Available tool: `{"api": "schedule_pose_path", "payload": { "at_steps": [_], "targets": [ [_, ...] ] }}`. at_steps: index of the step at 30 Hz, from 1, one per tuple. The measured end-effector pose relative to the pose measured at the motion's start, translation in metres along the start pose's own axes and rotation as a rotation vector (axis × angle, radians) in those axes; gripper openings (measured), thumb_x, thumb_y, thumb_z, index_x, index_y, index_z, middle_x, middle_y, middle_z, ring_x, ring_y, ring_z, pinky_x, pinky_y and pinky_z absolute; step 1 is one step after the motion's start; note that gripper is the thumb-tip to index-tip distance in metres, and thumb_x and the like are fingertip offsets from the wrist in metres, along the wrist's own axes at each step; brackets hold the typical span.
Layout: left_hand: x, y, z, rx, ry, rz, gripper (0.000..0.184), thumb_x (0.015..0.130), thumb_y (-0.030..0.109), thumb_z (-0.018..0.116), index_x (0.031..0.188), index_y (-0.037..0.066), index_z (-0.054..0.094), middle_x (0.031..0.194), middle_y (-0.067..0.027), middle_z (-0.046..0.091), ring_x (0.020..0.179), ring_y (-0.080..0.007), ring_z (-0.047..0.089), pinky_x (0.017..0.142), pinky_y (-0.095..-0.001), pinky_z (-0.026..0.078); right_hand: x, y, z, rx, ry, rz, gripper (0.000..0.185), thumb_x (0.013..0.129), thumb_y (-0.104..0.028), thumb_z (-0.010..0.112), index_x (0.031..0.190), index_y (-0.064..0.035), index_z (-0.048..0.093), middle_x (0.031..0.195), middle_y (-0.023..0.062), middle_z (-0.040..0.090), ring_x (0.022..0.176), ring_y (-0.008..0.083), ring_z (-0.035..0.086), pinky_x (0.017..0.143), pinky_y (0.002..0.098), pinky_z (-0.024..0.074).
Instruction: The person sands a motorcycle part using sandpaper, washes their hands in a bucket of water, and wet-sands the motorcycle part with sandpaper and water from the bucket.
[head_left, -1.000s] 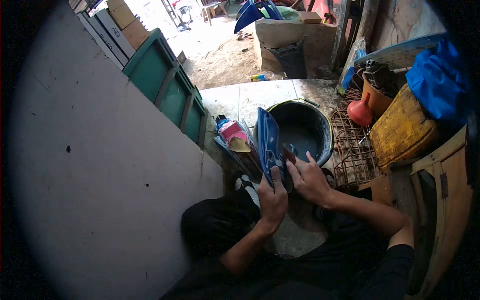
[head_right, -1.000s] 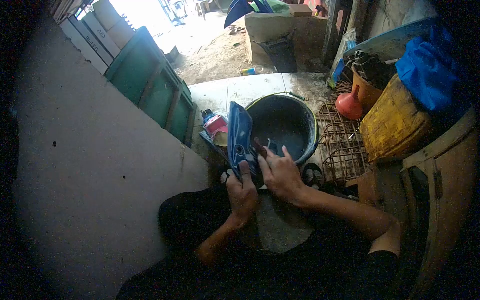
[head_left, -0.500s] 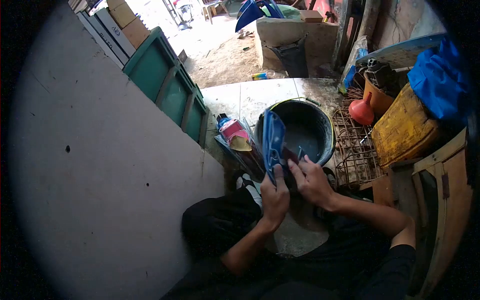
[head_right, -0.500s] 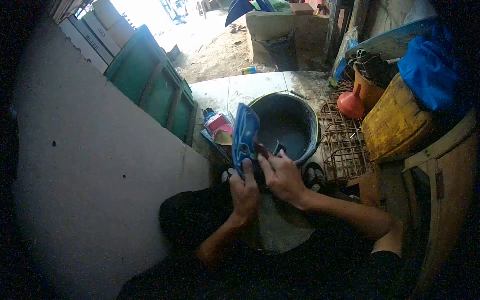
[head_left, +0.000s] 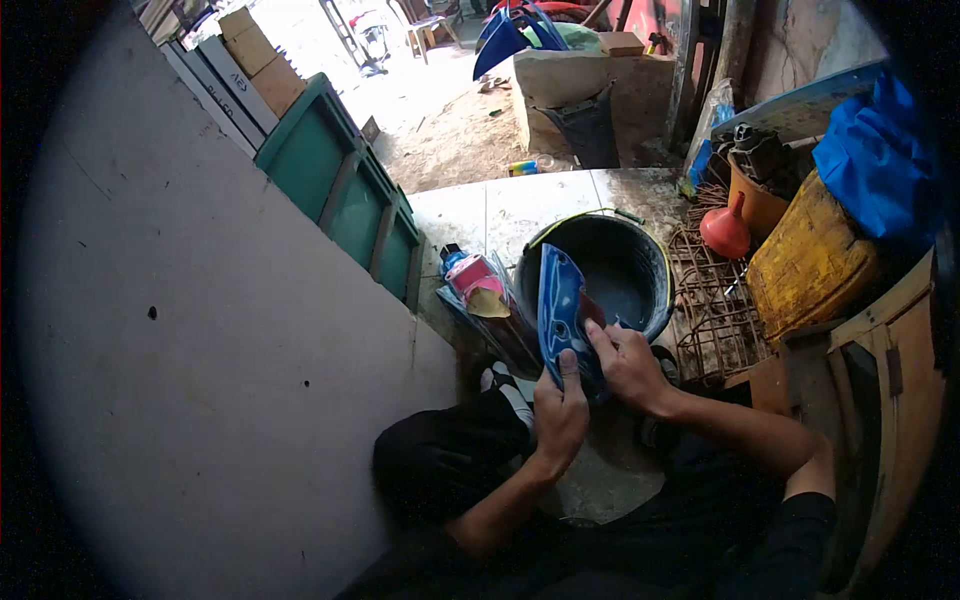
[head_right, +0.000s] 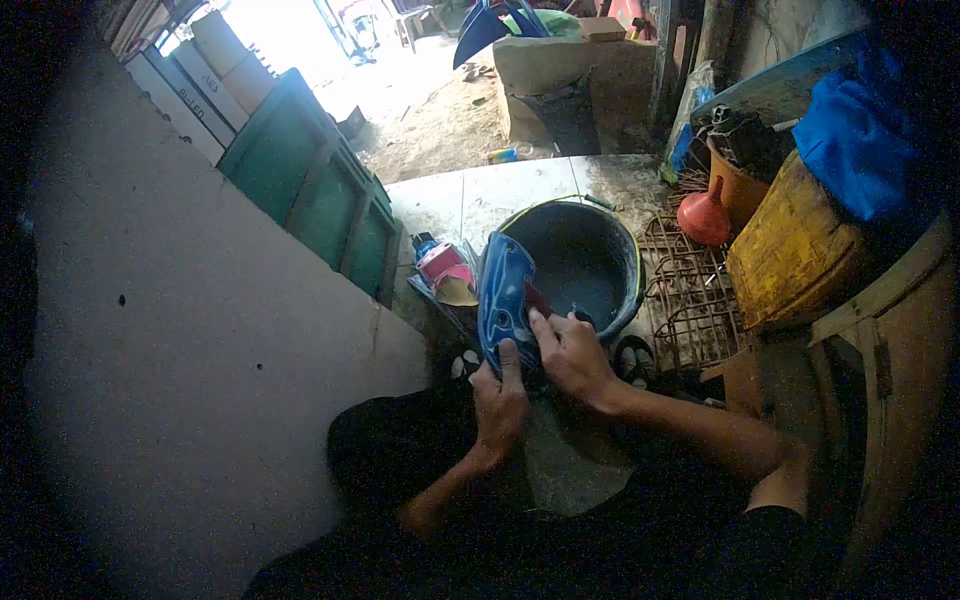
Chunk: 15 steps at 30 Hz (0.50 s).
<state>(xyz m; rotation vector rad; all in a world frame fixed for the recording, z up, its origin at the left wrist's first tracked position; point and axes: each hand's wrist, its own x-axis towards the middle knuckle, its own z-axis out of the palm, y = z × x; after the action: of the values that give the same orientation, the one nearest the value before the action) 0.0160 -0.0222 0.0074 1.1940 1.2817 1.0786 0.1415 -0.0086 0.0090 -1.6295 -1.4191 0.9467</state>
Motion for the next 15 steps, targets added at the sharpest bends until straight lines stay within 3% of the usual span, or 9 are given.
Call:
{"api": "schedule_pose_path", "payload": {
  "at_steps": [1, 2, 3, 5, 8, 12, 14, 15],
  "targets": [
    [-0.002, 0.0, 0.001, 0.021, 0.005, -0.023, 0.047, 0.104, 0.038, 0.043, 0.081, 0.0, 0.058, 0.066, -0.0019, 0.053, 0.062, -0.0116, 0.045, 0.058, -0.0317, 0.038, 0.001, 0.002, -0.001, 0.025, -0.017, 0.102, 0.043, 0.101, -0.028, 0.043, 0.08, 0.004, 0.063, 0.064, 0.0232, 0.058, 0.068, 0.0399, 0.064, 0.102, 0.0513, 0.0364],
    [0.0, -0.008, -0.001, 0.021, -0.034, -0.013, 0.048, 0.104, 0.038, 0.042, 0.081, -0.001, 0.058, 0.067, -0.002, 0.054, 0.062, -0.0116, 0.046, 0.057, -0.0321, 0.038, -0.003, 0.008, 0.001, -0.028, 0.028, -0.013, 0.045, 0.102, -0.027, 0.046, 0.078, 0.0091, 0.059, 0.057, 0.0116, 0.051, 0.056, 0.0125, 0.049, 0.057, 0.0356, 0.0423],
    [0.001, -0.007, 0.0, 0.018, -0.033, -0.009, 0.048, 0.104, 0.038, 0.042, 0.081, -0.001, 0.058, 0.067, -0.002, 0.054, 0.062, -0.0116, 0.046, 0.057, -0.0321, 0.038, -0.003, 0.005, 0.0, -0.03, 0.029, -0.017, 0.045, 0.102, -0.027, 0.046, 0.078, 0.0091, 0.059, 0.057, 0.0116, 0.051, 0.056, 0.0125, 0.049, 0.057, 0.0356, 0.0423],
    [0.001, -0.003, 0.001, -0.054, 0.003, -0.013, 0.049, 0.104, 0.038, 0.042, 0.08, -0.002, 0.058, 0.067, -0.0026, 0.055, 0.062, -0.0123, 0.046, 0.056, -0.0324, 0.037, -0.007, -0.004, 0.0, -0.006, 0.032, -0.013, 0.047, 0.101, -0.03, 0.044, 0.077, 0.0062, 0.061, 0.062, 0.0222, 0.058, 0.063, 0.0347, 0.064, 0.092, 0.0491, 0.0419],
    [-0.002, -0.007, 0.004, -0.019, 0.029, 0.046, 0.05, 0.104, 0.038, 0.042, 0.08, -0.003, 0.057, 0.067, -0.0022, 0.055, 0.061, -0.012, 0.046, 0.055, -0.0325, 0.037, 0.005, 0.005, -0.002, -0.064, -0.009, 0.096, 0.046, 0.101, -0.03, 0.042, 0.08, 0.0054, 0.062, 0.065, 0.023, 0.059, 0.068, 0.0383, 0.065, 0.1, 0.0513, 0.037],
    [0.001, -0.006, -0.001, 0.036, 0.011, 0.039, 0.049, 0.104, 0.037, 0.043, 0.082, -0.003, 0.059, 0.067, -0.0019, 0.055, 0.061, -0.0116, 0.046, 0.056, -0.0318, 0.038, -0.004, 0.0, -0.001, -0.018, -0.011, 0.143, 0.045, 0.101, -0.03, 0.042, 0.081, 0.0048, 0.063, 0.066, 0.0245, 0.06, 0.07, 0.0429, 0.063, 0.093, 0.0509, 0.0425],
    [0.007, -0.008, -0.007, 0.025, -0.06, -0.085, 0.049, 0.104, 0.04, 0.041, 0.101, -0.006, 0.061, 0.082, -0.0062, 0.062, 0.073, -0.0124, 0.056, 0.067, -0.0299, 0.045, -0.007, -0.002, 0.003, -0.069, 0.023, -0.176, 0.046, 0.101, -0.031, 0.042, 0.081, 0.0042, 0.063, 0.067, 0.024, 0.06, 0.068, 0.0429, 0.062, 0.086, 0.0503, 0.0457],
    [0.005, -0.009, -0.006, 0.023, -0.065, -0.085, 0.049, 0.104, 0.04, 0.041, 0.101, -0.006, 0.061, 0.082, -0.0062, 0.062, 0.073, -0.0124, 0.056, 0.067, -0.0299, 0.045, -0.004, 0.001, 0.002, -0.071, 0.026, -0.174, 0.046, 0.101, -0.031, 0.042, 0.081, 0.0042, 0.063, 0.067, 0.024, 0.06, 0.068, 0.0429, 0.062, 0.086, 0.0503, 0.0457]
  ]
}}
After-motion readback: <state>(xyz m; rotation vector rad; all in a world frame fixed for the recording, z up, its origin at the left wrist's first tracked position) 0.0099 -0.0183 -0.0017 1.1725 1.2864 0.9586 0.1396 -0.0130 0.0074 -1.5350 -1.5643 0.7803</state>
